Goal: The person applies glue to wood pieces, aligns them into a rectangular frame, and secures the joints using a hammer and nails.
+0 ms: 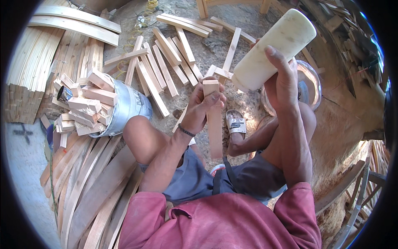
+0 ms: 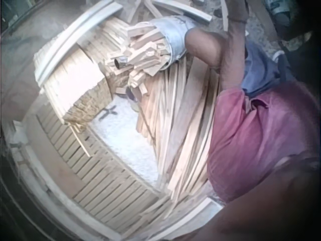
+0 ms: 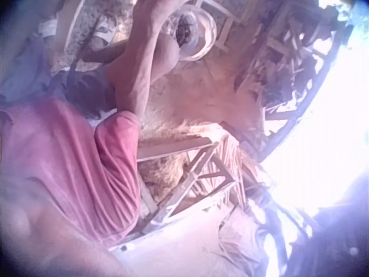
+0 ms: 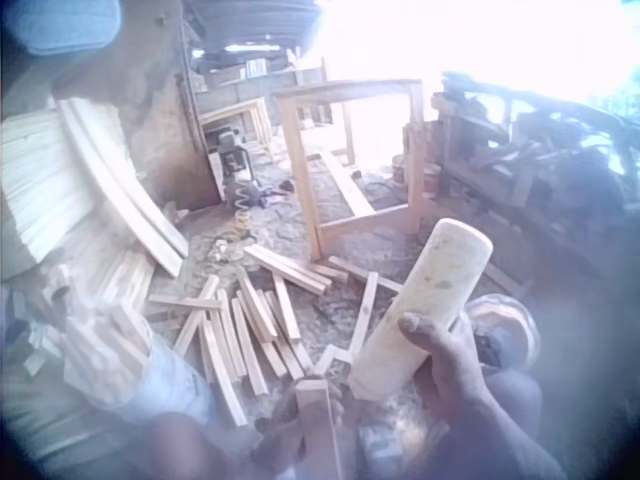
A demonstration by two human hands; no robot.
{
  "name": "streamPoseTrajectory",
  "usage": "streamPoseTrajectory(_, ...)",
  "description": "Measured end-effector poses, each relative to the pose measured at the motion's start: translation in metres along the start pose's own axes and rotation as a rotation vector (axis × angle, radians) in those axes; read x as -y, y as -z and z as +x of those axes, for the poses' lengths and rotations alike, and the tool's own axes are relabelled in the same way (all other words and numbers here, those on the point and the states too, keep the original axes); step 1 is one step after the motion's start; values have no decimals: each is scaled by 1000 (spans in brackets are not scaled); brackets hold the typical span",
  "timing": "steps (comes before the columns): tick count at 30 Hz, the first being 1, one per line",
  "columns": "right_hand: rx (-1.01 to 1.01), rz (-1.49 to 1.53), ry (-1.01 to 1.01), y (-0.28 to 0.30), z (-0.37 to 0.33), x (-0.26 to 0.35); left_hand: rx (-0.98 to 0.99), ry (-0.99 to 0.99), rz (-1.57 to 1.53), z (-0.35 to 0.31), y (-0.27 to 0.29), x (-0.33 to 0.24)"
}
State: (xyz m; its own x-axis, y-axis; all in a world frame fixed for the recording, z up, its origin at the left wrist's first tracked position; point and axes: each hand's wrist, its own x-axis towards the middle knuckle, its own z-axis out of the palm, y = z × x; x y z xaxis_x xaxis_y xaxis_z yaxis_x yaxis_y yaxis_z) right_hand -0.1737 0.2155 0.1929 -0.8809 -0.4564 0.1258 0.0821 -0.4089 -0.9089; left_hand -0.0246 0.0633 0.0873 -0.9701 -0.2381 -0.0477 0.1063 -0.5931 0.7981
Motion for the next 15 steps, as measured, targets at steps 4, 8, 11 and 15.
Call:
streamPoseTrajectory(4,32,47,4,-2,-4,4,8,-11,225,3,-3,-2)
streamPoseTrajectory(8,25,141,-1,-7,-8,10,31,-2,346,2,-9,5)
streamPoseTrajectory(11,21,-91,82,-12,-10,4,44,-4,340,-2,-15,11)
streamPoseTrajectory(15,-15,-105,116,-21,-14,-3,93,26,420,-5,-17,7)
